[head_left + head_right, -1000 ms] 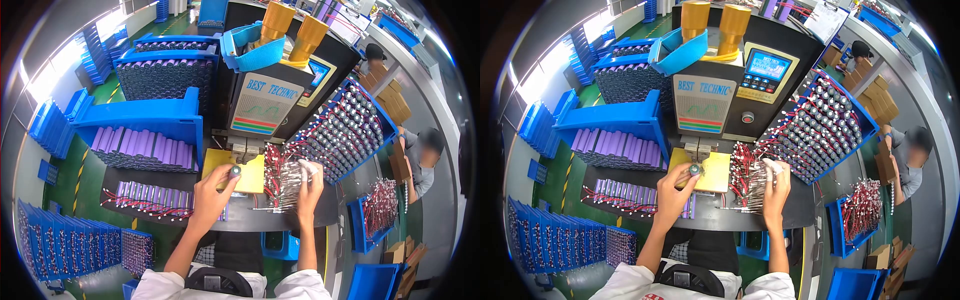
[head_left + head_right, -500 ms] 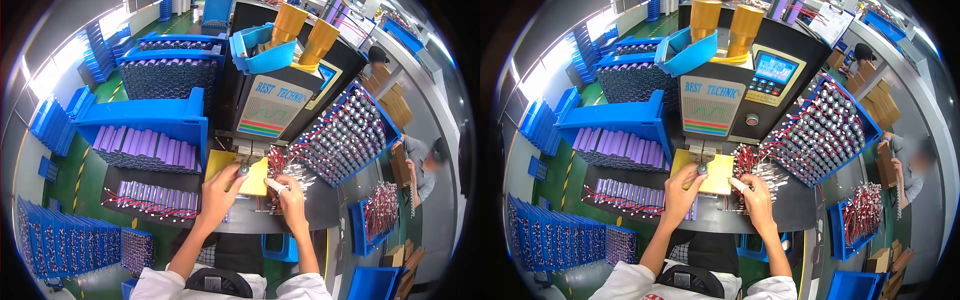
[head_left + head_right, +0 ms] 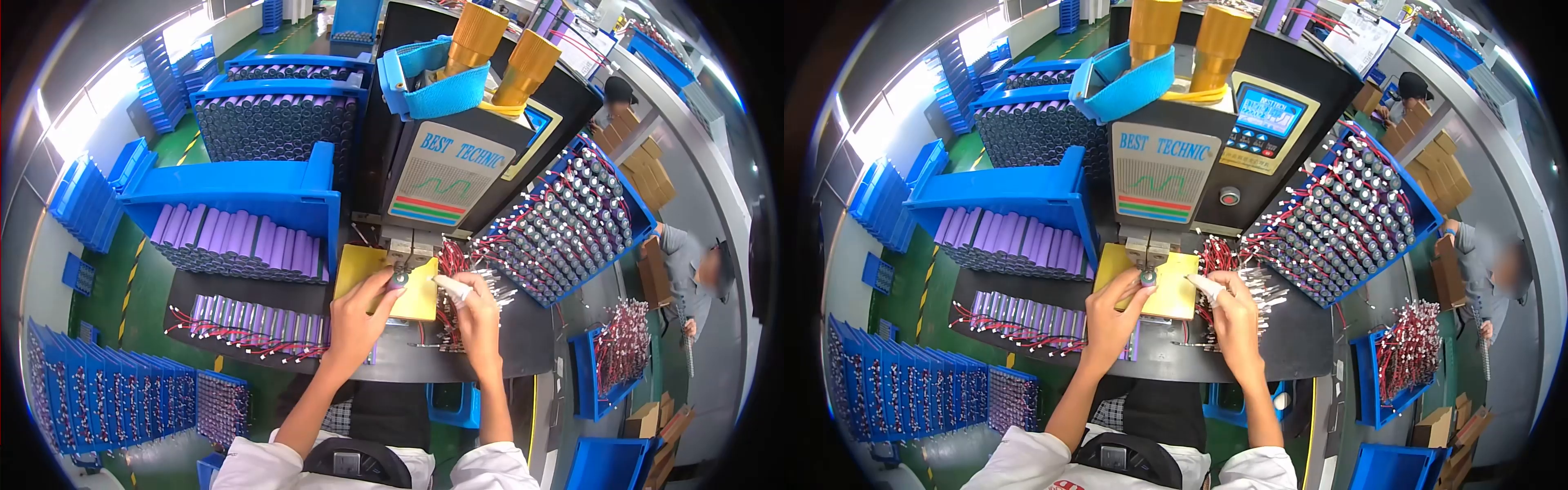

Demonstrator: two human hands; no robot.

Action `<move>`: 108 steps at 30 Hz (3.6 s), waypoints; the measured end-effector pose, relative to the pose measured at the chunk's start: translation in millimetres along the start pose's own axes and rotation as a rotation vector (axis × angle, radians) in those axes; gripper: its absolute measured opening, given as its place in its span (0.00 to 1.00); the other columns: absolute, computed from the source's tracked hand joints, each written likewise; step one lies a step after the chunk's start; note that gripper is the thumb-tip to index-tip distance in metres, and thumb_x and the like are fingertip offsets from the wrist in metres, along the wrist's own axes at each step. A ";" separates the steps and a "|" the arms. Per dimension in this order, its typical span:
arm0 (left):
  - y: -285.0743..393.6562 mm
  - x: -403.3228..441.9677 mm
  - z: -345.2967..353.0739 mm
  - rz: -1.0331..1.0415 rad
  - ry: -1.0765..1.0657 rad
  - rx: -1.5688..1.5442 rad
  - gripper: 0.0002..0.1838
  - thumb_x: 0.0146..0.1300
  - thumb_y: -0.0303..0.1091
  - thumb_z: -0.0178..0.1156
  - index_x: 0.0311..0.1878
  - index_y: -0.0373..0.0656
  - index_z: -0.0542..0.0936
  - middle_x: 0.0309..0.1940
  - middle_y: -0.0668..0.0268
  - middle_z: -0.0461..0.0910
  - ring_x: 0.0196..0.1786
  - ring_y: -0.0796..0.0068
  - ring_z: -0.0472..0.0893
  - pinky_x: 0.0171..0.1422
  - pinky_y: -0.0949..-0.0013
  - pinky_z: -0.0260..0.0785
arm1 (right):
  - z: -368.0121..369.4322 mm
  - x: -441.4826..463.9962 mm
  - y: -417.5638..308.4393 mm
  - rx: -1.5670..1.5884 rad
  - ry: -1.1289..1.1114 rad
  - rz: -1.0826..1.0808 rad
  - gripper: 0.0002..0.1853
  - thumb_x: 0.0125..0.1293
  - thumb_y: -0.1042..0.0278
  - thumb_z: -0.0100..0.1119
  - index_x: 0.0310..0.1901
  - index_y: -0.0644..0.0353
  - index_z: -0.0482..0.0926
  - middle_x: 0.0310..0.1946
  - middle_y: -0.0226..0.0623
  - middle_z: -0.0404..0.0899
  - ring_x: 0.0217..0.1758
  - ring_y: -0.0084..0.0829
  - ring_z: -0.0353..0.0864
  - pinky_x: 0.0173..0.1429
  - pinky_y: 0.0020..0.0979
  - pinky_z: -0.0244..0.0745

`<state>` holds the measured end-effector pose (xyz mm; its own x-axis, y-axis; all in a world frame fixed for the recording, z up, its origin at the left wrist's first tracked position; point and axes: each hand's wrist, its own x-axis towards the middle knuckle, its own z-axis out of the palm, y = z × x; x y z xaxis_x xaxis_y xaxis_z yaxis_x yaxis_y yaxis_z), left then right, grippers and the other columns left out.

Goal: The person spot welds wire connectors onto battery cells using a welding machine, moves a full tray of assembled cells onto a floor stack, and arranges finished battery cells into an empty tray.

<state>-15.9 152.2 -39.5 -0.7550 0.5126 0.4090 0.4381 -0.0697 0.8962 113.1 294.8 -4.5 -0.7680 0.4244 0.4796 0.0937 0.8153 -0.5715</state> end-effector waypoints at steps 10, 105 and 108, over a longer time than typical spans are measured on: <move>-5.8 0.0 1.5 0.057 0.044 0.007 0.15 0.60 0.28 0.69 0.50 0.36 0.82 0.40 0.51 0.85 0.41 0.53 0.86 0.43 0.62 0.77 | 13.0 11.5 -33.7 0.248 -0.014 0.037 0.20 0.58 0.89 0.53 0.51 0.65 0.83 0.44 0.43 0.77 0.47 0.40 0.79 0.51 0.32 0.74; 18.8 10.4 -19.8 -0.354 -0.259 -0.505 0.14 0.63 0.22 0.65 0.51 0.32 0.77 0.41 0.61 0.85 0.42 0.79 0.85 0.49 0.76 0.77 | 30.4 -5.5 -45.3 -0.080 0.166 -0.255 0.25 0.58 0.64 0.70 0.57 0.62 0.80 0.48 0.42 0.85 0.44 0.40 0.85 0.51 0.37 0.78; 16.2 6.9 -9.5 -0.225 -0.118 -0.352 0.12 0.62 0.19 0.65 0.49 0.30 0.78 0.42 0.58 0.86 0.46 0.74 0.86 0.53 0.73 0.78 | 29.9 -5.8 -45.1 -0.167 0.124 -0.293 0.26 0.58 0.61 0.69 0.58 0.61 0.80 0.52 0.42 0.84 0.49 0.40 0.85 0.54 0.37 0.78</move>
<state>-18.7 146.4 -20.5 -0.7429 0.6412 0.1925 0.0607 -0.2219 0.9732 94.4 243.8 -1.4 -0.6960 0.1996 0.6898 -0.0086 0.9582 -0.2860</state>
